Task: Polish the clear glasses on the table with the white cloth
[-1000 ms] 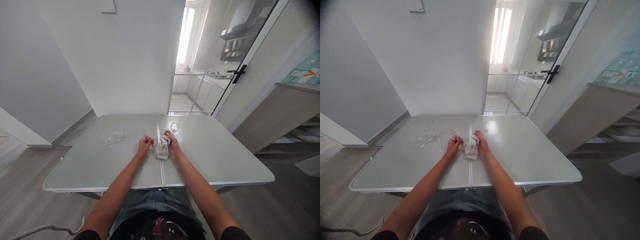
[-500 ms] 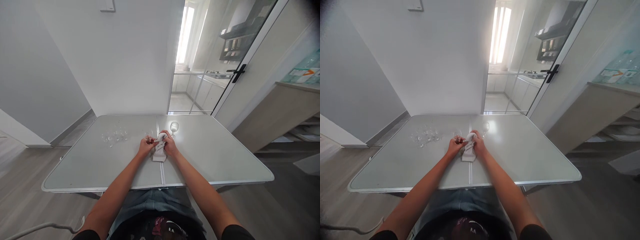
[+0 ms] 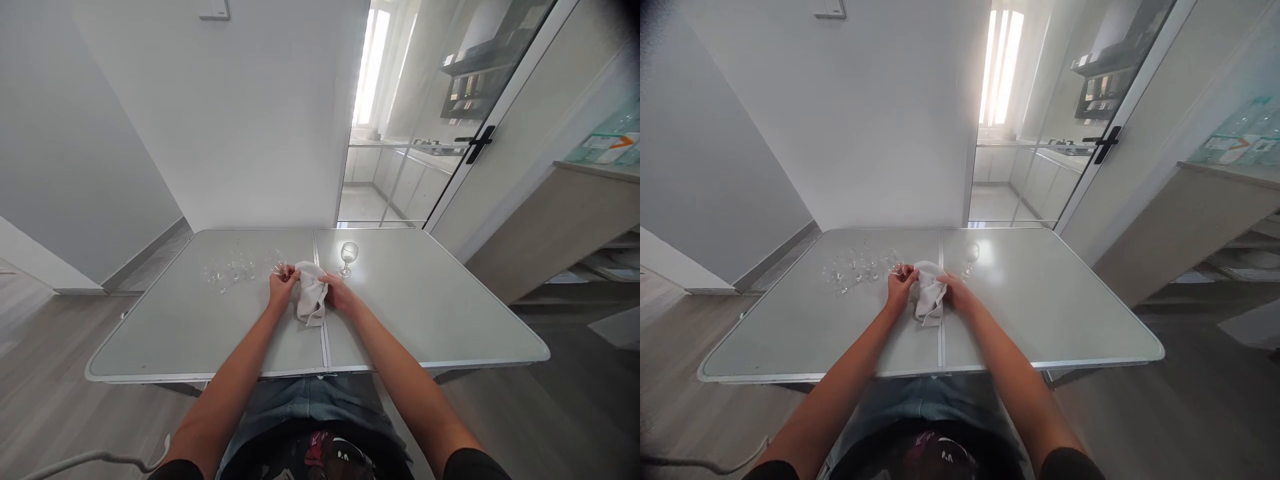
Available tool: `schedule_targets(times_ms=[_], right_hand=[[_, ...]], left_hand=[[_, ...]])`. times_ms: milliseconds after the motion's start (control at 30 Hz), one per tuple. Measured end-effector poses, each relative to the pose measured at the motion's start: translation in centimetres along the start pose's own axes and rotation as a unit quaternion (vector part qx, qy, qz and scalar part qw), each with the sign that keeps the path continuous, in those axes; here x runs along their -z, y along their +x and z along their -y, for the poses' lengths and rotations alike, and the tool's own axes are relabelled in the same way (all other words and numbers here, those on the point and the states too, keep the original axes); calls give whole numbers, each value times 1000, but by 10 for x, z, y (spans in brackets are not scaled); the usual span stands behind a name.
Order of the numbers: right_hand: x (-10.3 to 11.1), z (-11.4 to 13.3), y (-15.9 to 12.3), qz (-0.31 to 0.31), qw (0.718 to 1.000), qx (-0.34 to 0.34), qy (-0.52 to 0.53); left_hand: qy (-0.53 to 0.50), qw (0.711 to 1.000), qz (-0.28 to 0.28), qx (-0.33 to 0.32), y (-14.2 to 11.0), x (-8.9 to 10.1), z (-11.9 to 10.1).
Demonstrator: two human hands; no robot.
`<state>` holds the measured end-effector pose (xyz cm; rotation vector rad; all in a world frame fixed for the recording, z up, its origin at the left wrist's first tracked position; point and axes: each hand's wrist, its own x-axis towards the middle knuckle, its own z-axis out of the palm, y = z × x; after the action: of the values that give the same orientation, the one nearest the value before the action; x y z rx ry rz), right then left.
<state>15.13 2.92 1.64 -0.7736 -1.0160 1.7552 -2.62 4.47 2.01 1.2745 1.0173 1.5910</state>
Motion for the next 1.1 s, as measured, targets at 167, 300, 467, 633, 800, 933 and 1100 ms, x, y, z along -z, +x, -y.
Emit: schedule_targets(times_ms=[167, 300, 467, 633, 800, 933, 1100], right_hand=[[-1, -2, 1, -33, 998, -29, -44], [1, 3, 2, -71, 997, 14, -7], [-5, 5, 0, -76, 996, 15, -54], [3, 1, 2, -89, 992, 5, -84], [9, 4, -3, 17, 997, -21, -77], [2, 10, -9, 63, 993, -69, -66], [-5, 9, -9, 58, 992, -92, -71]], left_hand=[[-15, 1000, -7, -16, 3, 4, 1], [9, 999, -11, -34, 0, 5, -2], [78, 996, 19, -37, -11, 0, -7], [61, 996, 7, -63, -10, 0, -9], [67, 994, -29, -77, -5, 4, -14], [75, 993, -68, -68, -5, 4, -18], [85, 992, -48, -80, -8, 3, -21]])
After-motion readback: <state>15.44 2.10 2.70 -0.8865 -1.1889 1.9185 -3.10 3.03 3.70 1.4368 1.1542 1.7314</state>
